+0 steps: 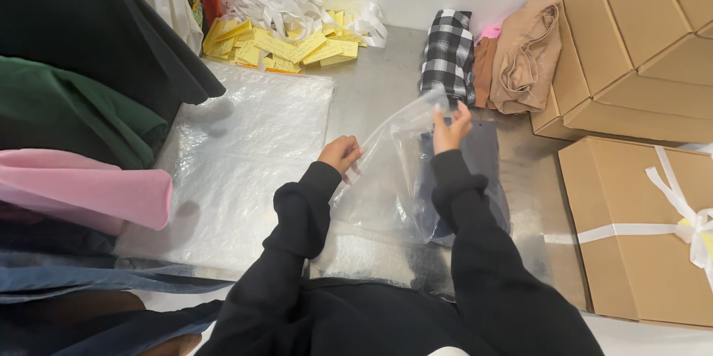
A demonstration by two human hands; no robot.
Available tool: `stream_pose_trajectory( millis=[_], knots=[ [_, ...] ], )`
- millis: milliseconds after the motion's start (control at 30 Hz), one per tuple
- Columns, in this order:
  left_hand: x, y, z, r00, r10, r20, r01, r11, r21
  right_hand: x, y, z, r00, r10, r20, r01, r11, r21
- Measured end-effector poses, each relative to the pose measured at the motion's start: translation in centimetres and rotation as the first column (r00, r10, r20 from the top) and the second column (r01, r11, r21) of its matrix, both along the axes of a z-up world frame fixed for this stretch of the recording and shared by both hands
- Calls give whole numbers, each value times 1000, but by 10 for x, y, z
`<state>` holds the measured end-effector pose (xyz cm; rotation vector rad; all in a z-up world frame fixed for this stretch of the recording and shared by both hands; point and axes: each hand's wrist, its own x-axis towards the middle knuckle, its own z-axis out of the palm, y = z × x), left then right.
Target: The person unties a white ribbon on a cardboard box, removes a yellow tag, and opens the box to reveal a plastic-wrapped garment. They then remove the garment from the box, place it on the table, and unwrap it from the plastic packaging.
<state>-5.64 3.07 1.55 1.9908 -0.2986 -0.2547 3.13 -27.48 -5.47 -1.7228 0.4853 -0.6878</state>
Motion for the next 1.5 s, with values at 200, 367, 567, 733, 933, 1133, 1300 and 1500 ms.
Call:
stream_pose_trajectory(
  millis=[200,367,567,733,933,1133,1300,1500],
  knots=[
    [-35,-23,11,995,-43,86,60,976,-208,-101,98,40,769,632,-93,-621,774,121],
    [-34,-31,-14,980,-173,-102,130,933,-336,-124,115,63,639,737,-218,-665,673,324],
    [-42,-38,-16,972,82,-219,-167,901,-401,-119,108,55,670,710,-217,-614,694,378],
    [-38,-33,-16,887,201,-416,-400,785,-473,-124,107,53,705,666,-244,-511,715,477],
    [-32,-25,-35,812,332,-479,-526,773,-354,-133,116,66,612,756,-231,-518,604,606],
    [-28,-27,-56,869,185,-459,-425,754,-501,-139,125,94,552,784,-282,-618,612,493],
    [-12,-35,-109,921,266,-284,-370,826,-425,-143,126,107,530,806,-264,-648,586,486],
    [-18,-32,-97,944,243,-225,-325,807,-494,-142,126,86,561,781,-273,-717,624,311]
  ],
)
